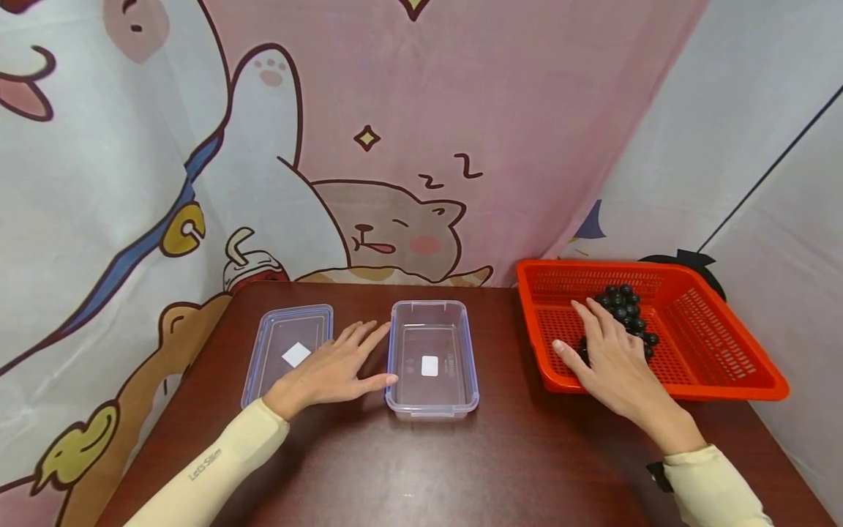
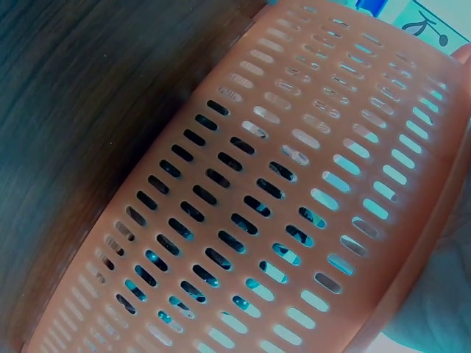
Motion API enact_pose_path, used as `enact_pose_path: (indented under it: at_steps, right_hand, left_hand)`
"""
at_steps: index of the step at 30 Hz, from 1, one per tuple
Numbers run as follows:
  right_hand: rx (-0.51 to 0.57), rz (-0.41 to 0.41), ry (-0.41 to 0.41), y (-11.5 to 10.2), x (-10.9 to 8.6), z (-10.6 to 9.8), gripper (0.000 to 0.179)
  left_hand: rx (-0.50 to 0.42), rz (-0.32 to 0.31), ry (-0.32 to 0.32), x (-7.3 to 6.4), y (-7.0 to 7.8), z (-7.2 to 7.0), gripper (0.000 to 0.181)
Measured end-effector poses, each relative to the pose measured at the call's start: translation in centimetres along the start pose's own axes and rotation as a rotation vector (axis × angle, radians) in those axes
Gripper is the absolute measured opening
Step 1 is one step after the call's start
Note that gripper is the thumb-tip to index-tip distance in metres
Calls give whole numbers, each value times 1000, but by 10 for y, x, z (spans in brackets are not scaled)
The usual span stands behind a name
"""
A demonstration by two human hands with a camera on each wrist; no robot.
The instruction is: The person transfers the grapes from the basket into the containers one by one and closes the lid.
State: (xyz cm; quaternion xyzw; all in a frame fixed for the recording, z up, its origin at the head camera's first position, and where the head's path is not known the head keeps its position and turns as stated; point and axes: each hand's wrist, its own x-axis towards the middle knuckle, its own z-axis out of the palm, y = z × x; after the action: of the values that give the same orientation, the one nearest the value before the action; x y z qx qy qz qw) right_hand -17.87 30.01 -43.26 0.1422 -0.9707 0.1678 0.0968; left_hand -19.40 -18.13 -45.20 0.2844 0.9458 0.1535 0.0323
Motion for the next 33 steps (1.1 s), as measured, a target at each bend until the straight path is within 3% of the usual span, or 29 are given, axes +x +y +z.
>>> enact_pose_path:
  at_steps: [15,33]
  right_hand:
    - [-9,13,-90,2,7,-5,95]
    - [-2,26,-134,18,6,-12,89]
  left_hand:
    - [-22,-17,-13,-2,-5,-2,100]
    - [-56,5,-51,13,-8,0,100]
